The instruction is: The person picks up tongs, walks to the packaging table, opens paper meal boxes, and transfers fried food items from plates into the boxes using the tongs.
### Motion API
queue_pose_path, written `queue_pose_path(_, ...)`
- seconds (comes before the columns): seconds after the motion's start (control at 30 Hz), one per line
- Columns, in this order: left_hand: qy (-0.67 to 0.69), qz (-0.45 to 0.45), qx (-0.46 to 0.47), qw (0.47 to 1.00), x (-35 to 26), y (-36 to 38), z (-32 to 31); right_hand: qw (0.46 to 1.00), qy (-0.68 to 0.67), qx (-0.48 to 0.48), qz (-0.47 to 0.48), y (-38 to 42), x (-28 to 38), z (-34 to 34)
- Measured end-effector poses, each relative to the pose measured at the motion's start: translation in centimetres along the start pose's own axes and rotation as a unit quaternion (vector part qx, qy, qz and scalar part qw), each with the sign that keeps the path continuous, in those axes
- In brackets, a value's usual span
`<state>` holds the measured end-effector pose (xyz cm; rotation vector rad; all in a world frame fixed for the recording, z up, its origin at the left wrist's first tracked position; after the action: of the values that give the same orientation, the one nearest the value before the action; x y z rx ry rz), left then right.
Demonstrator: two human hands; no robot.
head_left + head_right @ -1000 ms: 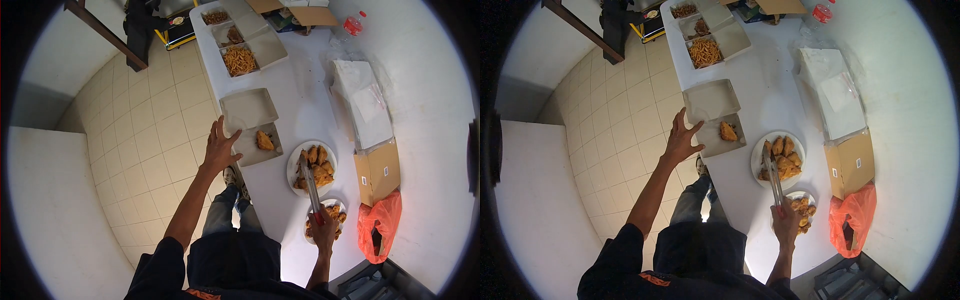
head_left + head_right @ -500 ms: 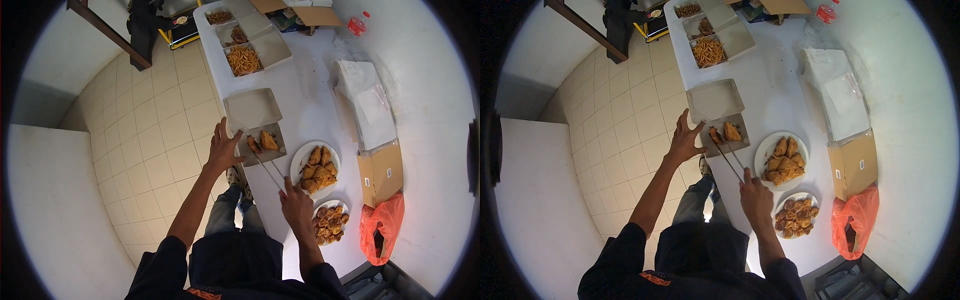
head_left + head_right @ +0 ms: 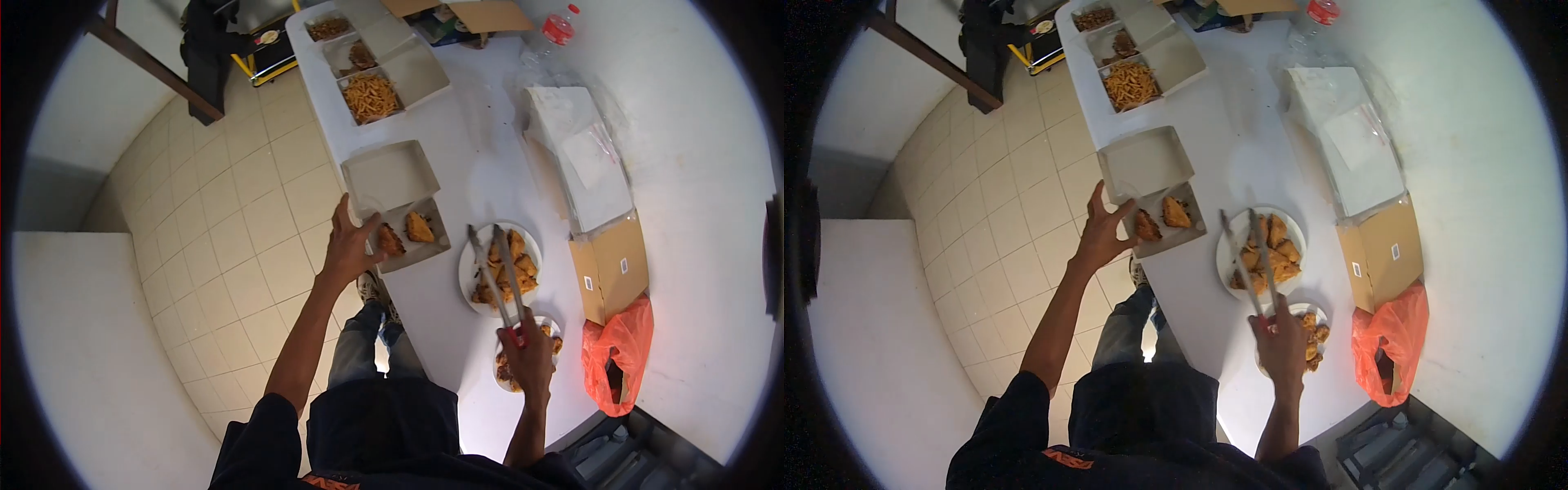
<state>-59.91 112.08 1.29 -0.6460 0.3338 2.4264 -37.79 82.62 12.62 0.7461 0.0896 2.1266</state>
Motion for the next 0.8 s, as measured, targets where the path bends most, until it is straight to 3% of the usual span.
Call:
queue_pose_path(0.07,-0.012,0.002,-0.033,0.999,-0.3,-0.2,0.1,0.999,-0.022,-0.027,0.007,-0.2,-3.2,1.1)
queue_pose_path(0.1,-0.003,-0.007,-0.06,0.998,-0.8,-0.1,0.7,0.999,0.032,-0.008,-0.032,-0.2,-4.2,1.4)
queue_pose_path(0.23,-0.019,-0.006,-0.078,0.997,-1.4,-0.1,0.9,0.995,-0.032,-0.043,-0.087,0.4,-5.5,1.9)
queue_pose_path(0.33,-0.018,-0.008,-0.071,0.997,-1.6,-0.1,0.6,0.996,0.049,-0.013,-0.077,-0.9,-6.9,1.0)
queue_pose_path(0.47,-0.016,-0.001,-0.057,0.998,-1.6,0.2,0.8,0.997,0.022,-0.042,-0.062,-2.4,-8.8,0.7)
queue_pose_path(0.8,-0.02,-0.025,-0.07,0.997,-1.6,-0.2,0.9,0.993,0.114,-0.007,-0.032,-5.0,-6.6,2.3)
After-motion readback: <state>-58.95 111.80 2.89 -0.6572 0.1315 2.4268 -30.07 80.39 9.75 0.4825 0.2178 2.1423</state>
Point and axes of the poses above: each hand's wrist, its own y-axis away from the middle knuckle, its own z-axis out of the back of the hand, x = y × z, the point moved 7 cm from there along -y, towards the middle knuckle, and after that the axes turned 5 degrees about -x, right-handed, at the moved point
